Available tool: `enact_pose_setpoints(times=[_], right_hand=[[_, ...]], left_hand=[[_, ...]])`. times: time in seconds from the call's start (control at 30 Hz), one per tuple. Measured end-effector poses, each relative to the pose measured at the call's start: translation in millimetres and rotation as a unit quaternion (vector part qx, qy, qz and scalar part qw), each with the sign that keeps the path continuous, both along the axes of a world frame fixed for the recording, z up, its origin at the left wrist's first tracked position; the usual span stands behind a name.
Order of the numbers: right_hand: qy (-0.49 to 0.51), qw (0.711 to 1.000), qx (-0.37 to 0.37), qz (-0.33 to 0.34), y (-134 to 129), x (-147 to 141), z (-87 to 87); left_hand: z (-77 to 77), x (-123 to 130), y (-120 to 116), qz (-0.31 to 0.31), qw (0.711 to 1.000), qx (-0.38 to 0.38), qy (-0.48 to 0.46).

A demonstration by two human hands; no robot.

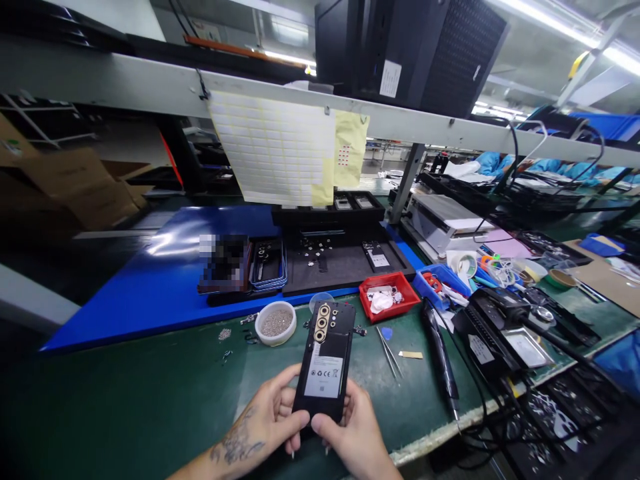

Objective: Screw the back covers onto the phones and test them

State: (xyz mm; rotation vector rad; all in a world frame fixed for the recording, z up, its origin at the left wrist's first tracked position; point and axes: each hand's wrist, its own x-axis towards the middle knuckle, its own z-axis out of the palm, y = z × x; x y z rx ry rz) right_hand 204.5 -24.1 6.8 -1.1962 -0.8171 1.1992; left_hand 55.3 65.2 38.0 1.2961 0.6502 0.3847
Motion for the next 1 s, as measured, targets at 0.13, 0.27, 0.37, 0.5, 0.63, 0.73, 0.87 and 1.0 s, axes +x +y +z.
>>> enact_pose_setpoints(times=[0.13, 0.27, 0.37, 0.5, 0.63, 0.73, 0.87, 1.0], right_hand=[[0.073, 0.99, 0.032, 0.116, -9.4, 15.7, 10.8], [0.095, 0.984, 0.043, 0.142, -18.9, 22.5, 13.5], [0.097, 0.985, 0.028, 0.139, -23.0, 20.5, 10.2], [0.081, 0.982, 0.04, 0.165, -23.4, 27.0, 15.7], [0.048, 0.991, 0.065, 0.105, -17.5, 47.5, 27.7], [0.054, 0.997, 0.054, 0.006, -10.8, 58.0, 25.4], [0.025, 0.997, 0.031, -0.071, -7.5, 56.8, 13.5], [0.089, 0.996, 0.025, -0.012, -10.7, 51.0, 8.9]], left_hand=[[3.2, -5.1, 4.3, -0.049, 0.998, -0.039, -0.031], [5.8, -10.0, 7.1, -0.096, 0.993, -0.048, -0.05], [5.5, -11.1, 7.9, -0.121, 0.991, -0.034, -0.042], [0.7, -12.4, 5.8, -0.108, 0.993, -0.015, -0.04], [-0.1, -21.3, -2.9, -0.115, 0.993, -0.008, -0.012], [-0.9, -32.9, -13.4, -0.146, 0.988, 0.033, 0.043], [-23.8, -47.1, -28.8, 0.004, 0.981, 0.145, 0.128], [-53.7, -58.7, -37.0, 0.081, 0.99, 0.076, 0.084]])
